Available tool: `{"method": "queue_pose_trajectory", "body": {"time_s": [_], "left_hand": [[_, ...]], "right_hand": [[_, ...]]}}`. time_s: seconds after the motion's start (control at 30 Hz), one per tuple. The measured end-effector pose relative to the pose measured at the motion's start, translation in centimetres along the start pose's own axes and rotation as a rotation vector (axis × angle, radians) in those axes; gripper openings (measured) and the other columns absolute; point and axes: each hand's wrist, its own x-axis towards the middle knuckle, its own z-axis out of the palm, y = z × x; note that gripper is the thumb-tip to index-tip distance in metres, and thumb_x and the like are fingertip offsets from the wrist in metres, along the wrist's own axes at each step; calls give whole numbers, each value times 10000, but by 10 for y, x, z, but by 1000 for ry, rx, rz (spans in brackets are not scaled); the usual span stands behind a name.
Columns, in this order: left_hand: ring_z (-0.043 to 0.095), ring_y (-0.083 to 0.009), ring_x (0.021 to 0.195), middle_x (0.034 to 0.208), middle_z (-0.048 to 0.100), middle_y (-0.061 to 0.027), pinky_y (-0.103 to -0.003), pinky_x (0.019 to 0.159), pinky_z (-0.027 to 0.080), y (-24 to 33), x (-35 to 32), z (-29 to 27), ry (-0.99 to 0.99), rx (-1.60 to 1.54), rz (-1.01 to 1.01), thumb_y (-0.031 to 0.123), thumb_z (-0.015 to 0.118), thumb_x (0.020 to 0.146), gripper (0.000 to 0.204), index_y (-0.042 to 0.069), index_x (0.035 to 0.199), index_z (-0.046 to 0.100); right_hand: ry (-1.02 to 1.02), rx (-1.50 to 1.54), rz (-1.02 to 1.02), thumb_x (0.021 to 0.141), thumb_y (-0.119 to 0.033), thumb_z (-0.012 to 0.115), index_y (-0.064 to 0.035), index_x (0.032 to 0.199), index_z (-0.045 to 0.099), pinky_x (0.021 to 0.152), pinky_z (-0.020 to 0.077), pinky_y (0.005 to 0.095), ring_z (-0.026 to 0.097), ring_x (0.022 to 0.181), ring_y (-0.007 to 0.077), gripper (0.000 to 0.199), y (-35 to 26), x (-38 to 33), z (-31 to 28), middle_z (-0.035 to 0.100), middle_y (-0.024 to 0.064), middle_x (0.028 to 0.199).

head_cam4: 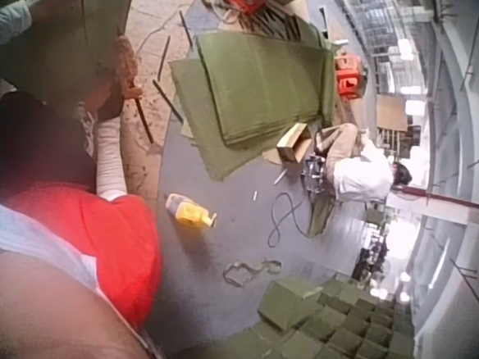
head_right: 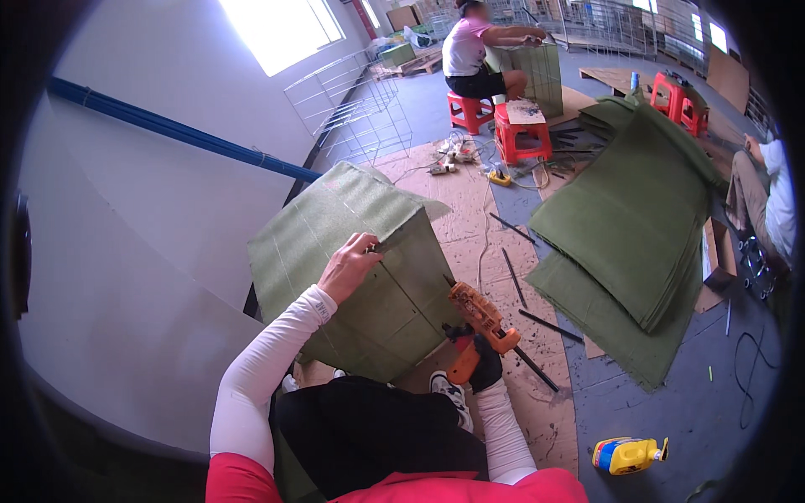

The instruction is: Using a hot glue gun to attach green fabric to foam cubes.

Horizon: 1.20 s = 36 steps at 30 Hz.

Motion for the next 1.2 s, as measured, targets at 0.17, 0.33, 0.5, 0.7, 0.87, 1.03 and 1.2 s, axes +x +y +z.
{"method": "queue_pose_trajectory", "body": {"time_s": [0.17, 0.33, 0.5, 0.7, 0.87, 1.03, 1.2], "left_hand": [[545, -247, 936, 1004, 529, -83, -338, 750, 488, 0, -1, 5, 22, 24, -8, 28, 596, 722, 148, 69, 855, 644], [545, -247, 937, 1006, 527, -82, -336, 753, 490, 0, -2, 7, 32, 48, -4, 24, 581, 707, 158, 67, 847, 639], [537, -246, 949, 1000, 524, -82, -335, 759, 490, 0, -2, 7, 38, 64, 7, 20, 573, 696, 155, 67, 830, 632], [532, -243, 961, 993, 522, -80, -333, 764, 490, -1, -3, 9, 44, 70, 8, 31, 572, 697, 142, 67, 824, 628], [531, -241, 965, 995, 523, -81, -332, 765, 493, -1, -3, 10, 44, 71, -7, 33, 572, 700, 135, 62, 820, 629], [529, -242, 978, 1006, 527, -83, -333, 772, 495, -1, -3, 10, 48, 61, -20, 26, 568, 701, 142, 59, 822, 636], [526, -244, 995, 1017, 528, -87, -333, 783, 496, -1, -4, 9, 48, 40, -14, 14, 569, 690, 158, 45, 825, 645]], "right_hand": [[47, 679, 230, 898, -209, 485, 7, 1215, 424, 1006, 348, 408, 504, 1093, 272, 389, 16, -1, -12, 540, 169, 1136], [-35, 201, 72, 916, -226, 461, -4, 1236, 416, 1012, 336, 376, 494, 1103, 251, 392, 35, 2, -25, 531, 152, 1157], [-70, 748, 233, 939, -267, 432, -36, 1283, 394, 1014, 328, 337, 482, 1119, 213, 416, 34, 1, -28, 503, 102, 1216], [-250, 592, 66, 937, -270, 436, -45, 1298, 381, 1013, 328, 333, 457, 1150, 205, 429, 30, 1, -26, 492, 102, 1230], [-283, 679, 87, 976, -237, 313, -46, 1333, 328, 1027, 305, 338, 418, 1193, 203, 405, 31, 1, -27, 407, 99, 1321], [-154, 626, 69, 952, -364, 359, -101, 1360, 300, 1005, 323, 372, 405, 1191, 226, 489, 36, 24, -17, 383, 81, 1346], [-862, 1328, -81, 897, -538, 375, -215, 1308, 390, 920, 397, 412, 513, 1015, 277, 523, 52, 108, 1, 494, 65, 1225]]}}
